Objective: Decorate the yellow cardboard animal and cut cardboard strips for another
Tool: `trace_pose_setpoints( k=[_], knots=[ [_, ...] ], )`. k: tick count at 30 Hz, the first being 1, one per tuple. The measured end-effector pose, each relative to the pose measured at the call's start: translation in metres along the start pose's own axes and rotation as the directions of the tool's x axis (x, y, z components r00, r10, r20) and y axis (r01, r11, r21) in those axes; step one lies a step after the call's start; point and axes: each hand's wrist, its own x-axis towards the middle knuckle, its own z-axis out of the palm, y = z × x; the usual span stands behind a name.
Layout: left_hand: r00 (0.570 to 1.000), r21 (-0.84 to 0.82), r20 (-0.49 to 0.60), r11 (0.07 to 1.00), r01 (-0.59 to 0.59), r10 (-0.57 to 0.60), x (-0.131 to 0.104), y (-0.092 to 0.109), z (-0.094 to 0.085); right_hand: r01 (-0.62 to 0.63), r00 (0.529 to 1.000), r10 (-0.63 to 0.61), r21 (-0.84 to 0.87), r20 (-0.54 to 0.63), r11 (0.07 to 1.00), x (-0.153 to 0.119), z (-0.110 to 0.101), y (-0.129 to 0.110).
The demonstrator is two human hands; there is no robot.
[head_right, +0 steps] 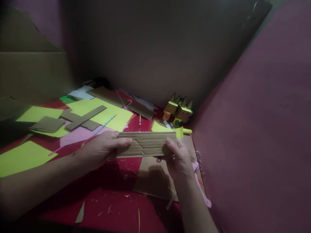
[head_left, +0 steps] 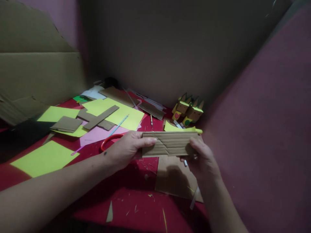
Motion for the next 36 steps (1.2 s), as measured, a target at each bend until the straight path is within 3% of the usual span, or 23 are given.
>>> trace_pose_setpoints(
  k=[3, 6, 10, 16, 19, 27, 36],
  knots=[
    [0.994, -0.066, -0.104, 0.998, 0.001, -0.008, 0.005, -0.006, -0.003, -0.064, 0.996, 0.056, 0.118, 0.070, 0.991, -0.006, 0.011, 0.012],
    [0.993, -0.087, -0.112, 0.996, 0.015, -0.024, 0.007, -0.011, -0.005, -0.151, 0.983, 0.133, 0.157, 0.123, 0.976, -0.017, 0.027, 0.028],
    [0.996, -0.122, -0.063, 0.991, 0.060, -0.068, 0.007, -0.016, -0.002, -0.191, 0.982, 0.187, 0.142, 0.039, 0.971, -0.019, 0.048, 0.041],
    [0.994, -0.157, -0.095, 0.987, 0.046, -0.061, 0.006, -0.021, 0.003, -0.194, 0.966, 0.222, 0.196, -0.131, 0.961, -0.013, 0.064, 0.047],
    [0.993, -0.159, -0.116, 0.987, 0.012, -0.030, 0.006, -0.022, 0.005, -0.167, 0.966, 0.202, 0.209, -0.161, 0.964, -0.013, 0.066, 0.049],
    [0.989, -0.176, -0.142, 0.984, 0.013, -0.039, 0.003, -0.024, 0.007, -0.158, 0.977, 0.184, 0.210, -0.112, 0.965, -0.011, 0.063, 0.050],
    [0.996, -0.214, -0.054, 0.975, 0.056, -0.069, 0.003, -0.023, 0.008, -0.153, 0.977, 0.173, 0.152, -0.125, 0.976, -0.012, 0.057, 0.051]
  ],
)
